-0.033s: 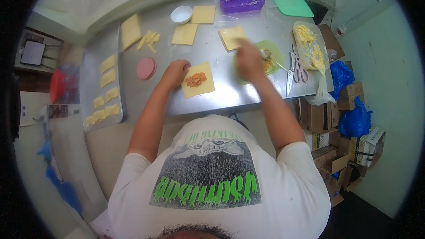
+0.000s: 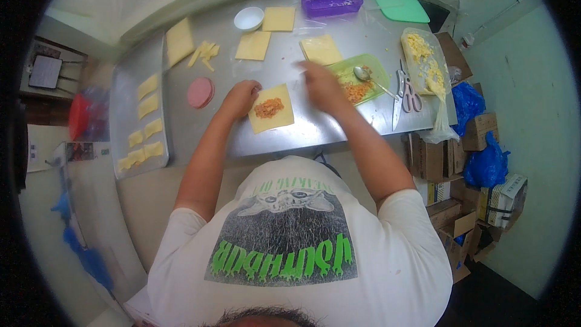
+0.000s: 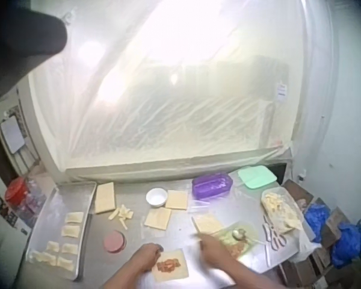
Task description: The person places a filling mixture onto square wrappers, folds them into rectangular packets, and arranges them on a tray. The person repeats this process for multiple units.
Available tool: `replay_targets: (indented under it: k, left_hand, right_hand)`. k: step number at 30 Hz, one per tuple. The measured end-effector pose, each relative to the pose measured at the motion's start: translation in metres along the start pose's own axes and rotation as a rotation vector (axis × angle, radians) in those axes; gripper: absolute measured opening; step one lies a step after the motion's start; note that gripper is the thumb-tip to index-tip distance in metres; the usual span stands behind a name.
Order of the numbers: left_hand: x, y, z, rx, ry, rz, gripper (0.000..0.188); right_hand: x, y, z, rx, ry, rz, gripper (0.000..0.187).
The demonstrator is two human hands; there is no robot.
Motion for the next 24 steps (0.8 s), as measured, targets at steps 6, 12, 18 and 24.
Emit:
replay_targets:
  k: [6, 12, 18, 24]
  left_hand:
    - [-0.008, -0.002, 0.001, 0.003, 0.002, -0.066, 0.023]
    - [-0.004, -0.001, 0.0, 0.046, -0.012, -0.1, 0.02]
    - [0.008, -0.008, 0.013, 0.106, 0.054, -0.041, 0.016]
    - [0.038, -0.006, 0.028, 0.101, 0.105, -0.021, 0.016]
  right_hand:
    - [-0.046, 0.101, 0.013, 0.457, -0.149, -0.312, 0.035]
    - [-0.065, 0.106, 0.01, 0.504, -0.145, -0.487, 0.021]
    - [-0.071, 0.106, 0.018, 0.406, -0.167, -0.578, 0.016]
    - [-0.042, 0.094, -0.009, 0.453, -0.255, -0.571, 0.014]
Point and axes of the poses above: each hand's wrist, its own x-axis away from the middle knuckle, its own y-axis out of the palm, z = x × y, the point moved 5 cm from there along -x, towards the middle knuckle, and after that the axes turned 13 degrees about -z, right-handed, at the moved point
